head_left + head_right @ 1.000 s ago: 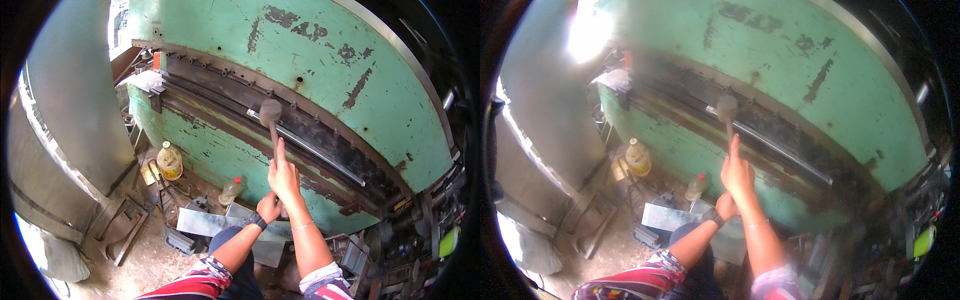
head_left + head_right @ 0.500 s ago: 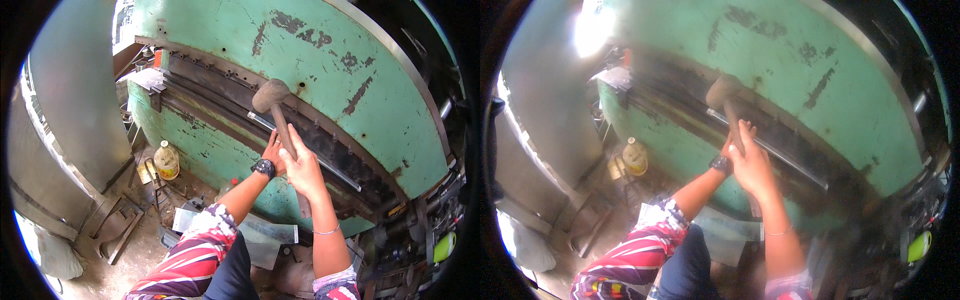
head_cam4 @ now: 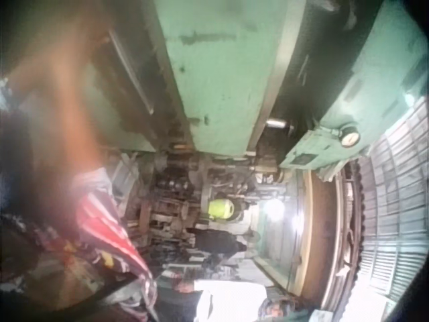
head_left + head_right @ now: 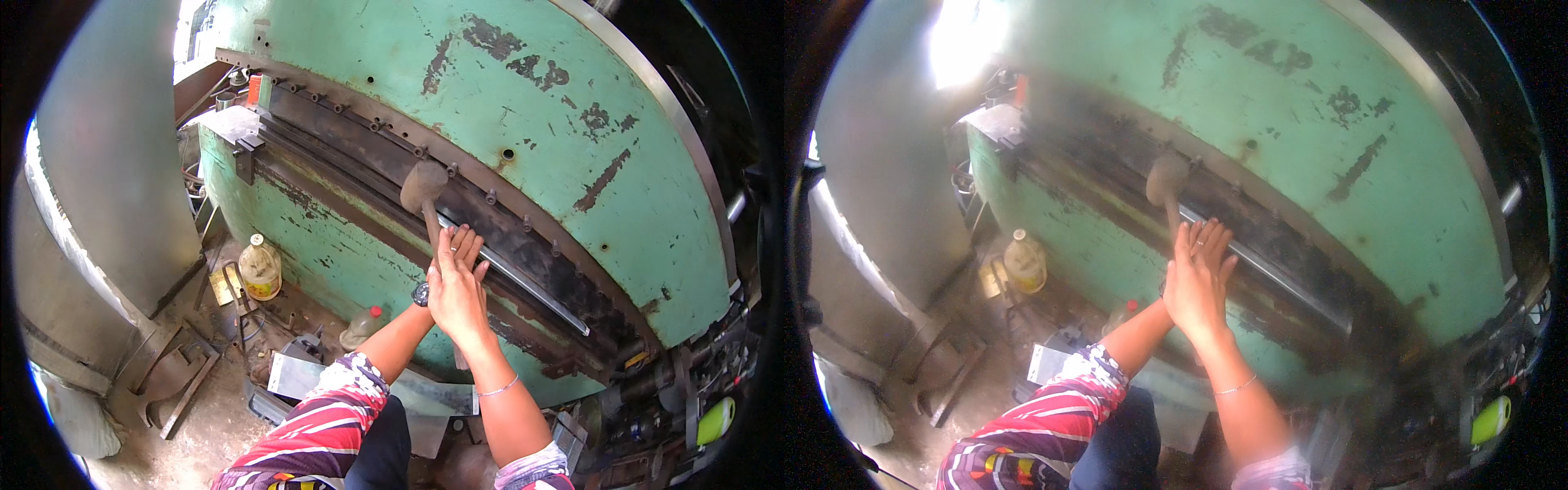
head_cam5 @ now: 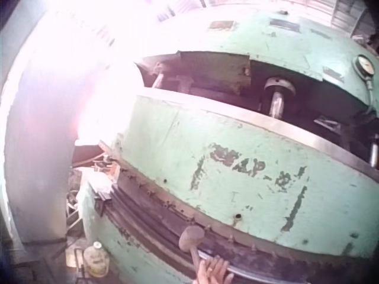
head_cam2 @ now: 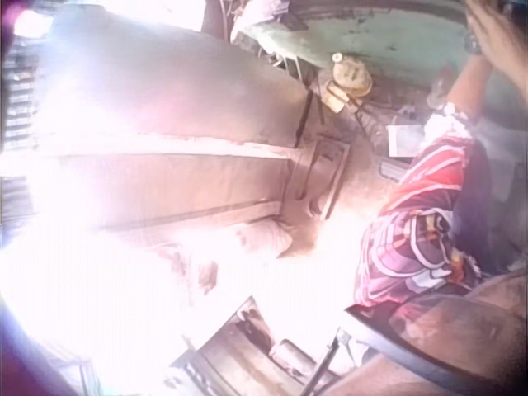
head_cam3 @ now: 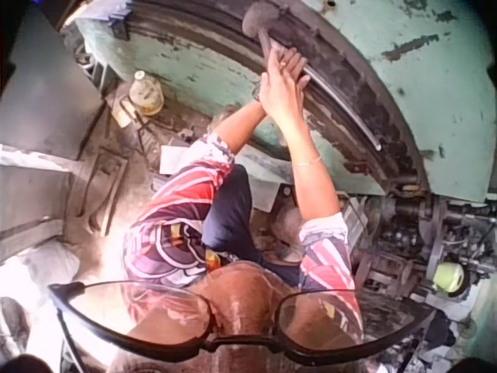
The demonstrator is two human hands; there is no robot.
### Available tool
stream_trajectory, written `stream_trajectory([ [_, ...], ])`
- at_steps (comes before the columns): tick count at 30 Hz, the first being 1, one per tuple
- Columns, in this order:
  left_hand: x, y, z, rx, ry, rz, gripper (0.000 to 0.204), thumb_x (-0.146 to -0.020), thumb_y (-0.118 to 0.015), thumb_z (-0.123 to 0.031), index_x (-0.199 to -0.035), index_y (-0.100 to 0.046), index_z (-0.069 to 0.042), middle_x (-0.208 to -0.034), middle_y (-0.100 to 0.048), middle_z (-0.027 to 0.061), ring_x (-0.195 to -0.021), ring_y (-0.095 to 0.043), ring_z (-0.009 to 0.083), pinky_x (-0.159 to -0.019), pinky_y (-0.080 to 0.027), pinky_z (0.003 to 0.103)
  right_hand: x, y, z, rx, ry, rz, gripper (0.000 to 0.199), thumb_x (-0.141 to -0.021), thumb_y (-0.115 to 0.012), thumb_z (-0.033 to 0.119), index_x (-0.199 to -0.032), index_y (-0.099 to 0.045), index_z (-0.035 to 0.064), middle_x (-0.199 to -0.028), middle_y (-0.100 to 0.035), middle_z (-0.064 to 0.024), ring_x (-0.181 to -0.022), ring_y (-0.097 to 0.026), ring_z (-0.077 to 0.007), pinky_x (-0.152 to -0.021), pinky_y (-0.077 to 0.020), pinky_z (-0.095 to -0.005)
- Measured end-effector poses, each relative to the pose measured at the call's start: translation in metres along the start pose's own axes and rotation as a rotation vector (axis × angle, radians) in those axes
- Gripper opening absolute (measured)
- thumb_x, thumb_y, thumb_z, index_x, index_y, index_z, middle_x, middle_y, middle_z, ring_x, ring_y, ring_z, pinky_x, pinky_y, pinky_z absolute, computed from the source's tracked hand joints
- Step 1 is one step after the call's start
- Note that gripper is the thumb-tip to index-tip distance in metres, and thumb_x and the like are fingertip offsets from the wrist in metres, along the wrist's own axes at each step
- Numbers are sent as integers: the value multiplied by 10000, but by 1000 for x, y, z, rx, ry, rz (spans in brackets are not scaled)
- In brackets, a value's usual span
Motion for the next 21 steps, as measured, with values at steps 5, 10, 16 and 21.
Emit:
stream_trajectory([
  [5,0,1,11,16,-7,0,597,-988,-565,-387,-1474,-561,-40,-1536,-540,172,-1521,-384,335,-1296,-205,533,-4,20,11,-268,-10,91,678,-1026,-590,169,-1629,-320,18,-1548,-390,-424,-1454,-348,-614,-1153,-322,-716],
  [10,2,5,5,33,1,-1,605,-1000,-534,-411,-1494,-547,-64,-1554,-530,164,-1538,-361,333,-1300,-182,550,0,63,27,-295,131,-309,655,-1046,-593,54,-1653,-350,71,-1317,-663,-299,-1089,-725,-415,-879,-584,-444],
  [16,6,-7,9,29,-4,8,615,-1013,-497,-440,-1519,-531,-92,-1574,-519,155,-1559,-333,330,-1305,-155,570,4,1,-1,-242,-48,127,730,-1016,-585,130,-1653,-255,-5,-1615,-291,-417,-1482,-277,-645,-1146,-327,-725],
  [21,6,-8,16,16,5,0,624,-1025,-466,-465,-1540,-518,-116,-1592,-509,147,-1576,-310,328,-1309,-132,587,-9,52,18,-353,53,-132,683,-1037,-611,76,-1661,-335,101,-1427,-603,-334,-1266,-659,-436,-1014,-546,-448],
])
Point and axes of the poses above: each hand's wrist, its own x-axis away from the middle knuckle, its own y-axis out of the back of the hand, z = x × y, the point moved 3 cm from there along -x, towards the middle knuckle
